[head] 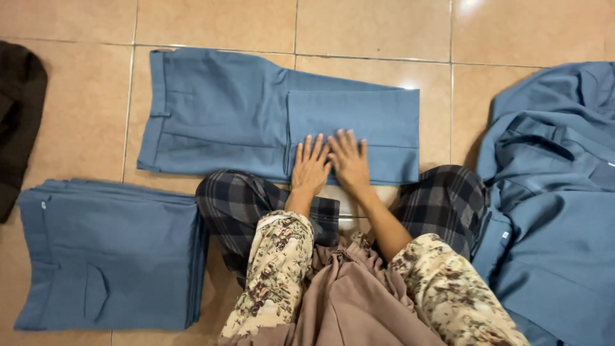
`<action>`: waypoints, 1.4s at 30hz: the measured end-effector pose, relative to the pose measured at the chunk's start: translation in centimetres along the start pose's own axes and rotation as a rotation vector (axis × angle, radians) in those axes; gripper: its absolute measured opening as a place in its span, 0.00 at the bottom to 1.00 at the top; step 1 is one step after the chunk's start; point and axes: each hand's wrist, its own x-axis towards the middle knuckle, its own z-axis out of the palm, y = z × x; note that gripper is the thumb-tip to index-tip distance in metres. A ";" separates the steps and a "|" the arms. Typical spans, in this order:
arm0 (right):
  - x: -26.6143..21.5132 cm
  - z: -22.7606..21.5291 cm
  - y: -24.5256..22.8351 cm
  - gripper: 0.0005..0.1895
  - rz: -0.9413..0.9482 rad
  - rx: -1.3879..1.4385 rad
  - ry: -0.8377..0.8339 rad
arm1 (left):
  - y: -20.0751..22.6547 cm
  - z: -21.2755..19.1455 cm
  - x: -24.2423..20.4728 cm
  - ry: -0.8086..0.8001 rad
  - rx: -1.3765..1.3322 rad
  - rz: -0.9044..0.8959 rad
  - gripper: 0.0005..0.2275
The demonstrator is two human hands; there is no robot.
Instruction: Folding blue trousers into neat rectangular stacks on the floor.
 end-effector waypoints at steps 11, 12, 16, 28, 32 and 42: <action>-2.2 1.2 11.6 0.29 0.799 -0.196 -0.127 | -2.4 0.2 0.0 0.213 0.155 -0.420 0.29; -2.3 1.4 10.5 0.29 0.801 -0.198 -0.120 | -1.9 0.3 0.3 0.218 0.153 -0.415 0.29; -2.1 2.2 3.7 0.30 0.149 -0.220 -0.033 | -0.5 3.5 0.3 0.150 0.187 0.039 0.30; -2.9 0.1 10.3 0.30 0.675 -0.123 -0.195 | -1.8 1.4 -0.6 0.222 0.194 -0.312 0.29; -4.0 3.4 6.7 0.30 0.142 -0.244 -0.044 | -1.1 1.4 -0.2 0.160 0.254 0.000 0.30; -5.3 4.3 11.3 0.28 0.367 -0.177 0.010 | -1.0 1.3 -1.8 -0.021 0.214 -0.225 0.31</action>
